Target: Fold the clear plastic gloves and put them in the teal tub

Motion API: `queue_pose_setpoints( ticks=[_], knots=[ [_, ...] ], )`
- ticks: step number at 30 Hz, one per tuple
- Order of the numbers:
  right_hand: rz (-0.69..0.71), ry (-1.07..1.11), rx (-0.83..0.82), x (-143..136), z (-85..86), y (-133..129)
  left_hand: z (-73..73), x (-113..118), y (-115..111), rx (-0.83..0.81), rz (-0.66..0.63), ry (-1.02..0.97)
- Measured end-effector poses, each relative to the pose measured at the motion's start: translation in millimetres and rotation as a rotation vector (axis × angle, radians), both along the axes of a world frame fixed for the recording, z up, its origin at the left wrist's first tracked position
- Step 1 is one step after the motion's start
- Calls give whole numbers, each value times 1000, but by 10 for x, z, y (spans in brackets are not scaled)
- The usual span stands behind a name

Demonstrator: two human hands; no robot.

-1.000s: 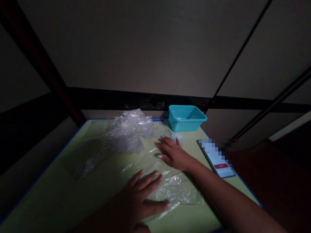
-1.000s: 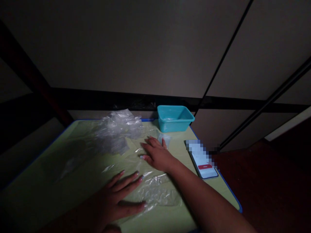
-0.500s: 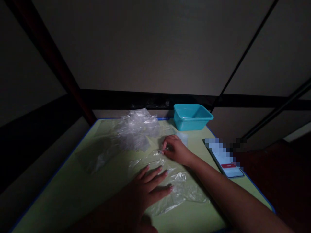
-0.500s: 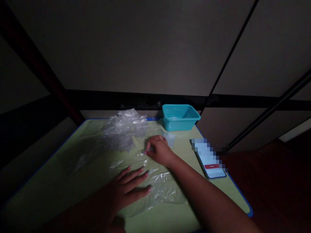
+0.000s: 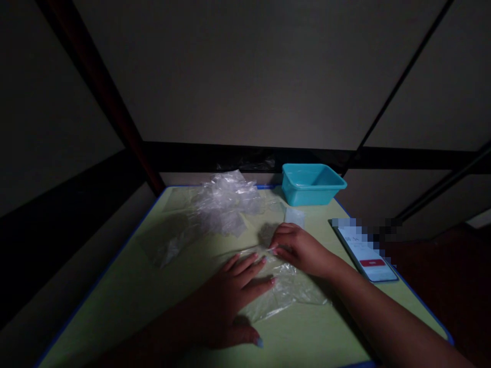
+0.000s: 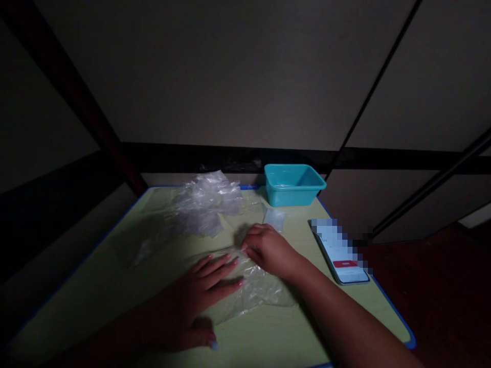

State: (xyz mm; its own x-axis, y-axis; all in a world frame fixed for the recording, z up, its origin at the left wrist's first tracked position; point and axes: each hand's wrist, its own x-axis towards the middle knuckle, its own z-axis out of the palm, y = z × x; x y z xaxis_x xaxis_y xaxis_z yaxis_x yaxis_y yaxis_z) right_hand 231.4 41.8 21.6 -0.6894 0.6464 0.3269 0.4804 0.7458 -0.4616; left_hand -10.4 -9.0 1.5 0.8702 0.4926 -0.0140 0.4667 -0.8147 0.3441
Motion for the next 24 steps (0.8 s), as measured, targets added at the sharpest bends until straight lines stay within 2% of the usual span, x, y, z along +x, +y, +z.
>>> queue_pose_setpoints(
  ticks=[5, 7, 10, 13, 15, 17, 19, 22, 24],
  knots=[
    [-13, -182, 36, -18, -16, -71, 1, 16, -25, 166, -60, -132],
    [-3, -215, 43, -37, -24, -93, -8, 16, -28, 251, -18, -230],
    [61, -177, 21, -34, -37, -111, -68, -8, 21, 345, 176, -298],
    [127, -83, -24, -8, -43, -124, -161, -49, 114, 382, 418, -260],
    [130, -34, -34, 3, -38, -137, -205, -70, 156, 366, 485, -195],
    [101, -57, -33, 3, -31, -157, -218, -74, 159, 322, 457, -111],
    [69, -155, -53, -8, -36, -180, -205, -63, 130, 257, 369, -22],
    [41, -334, -153, -39, -80, -212, -169, -48, 88, 132, 251, 112],
    [16, -420, -218, -58, -115, -225, -152, -57, 89, 76, 236, 173]
  ],
)
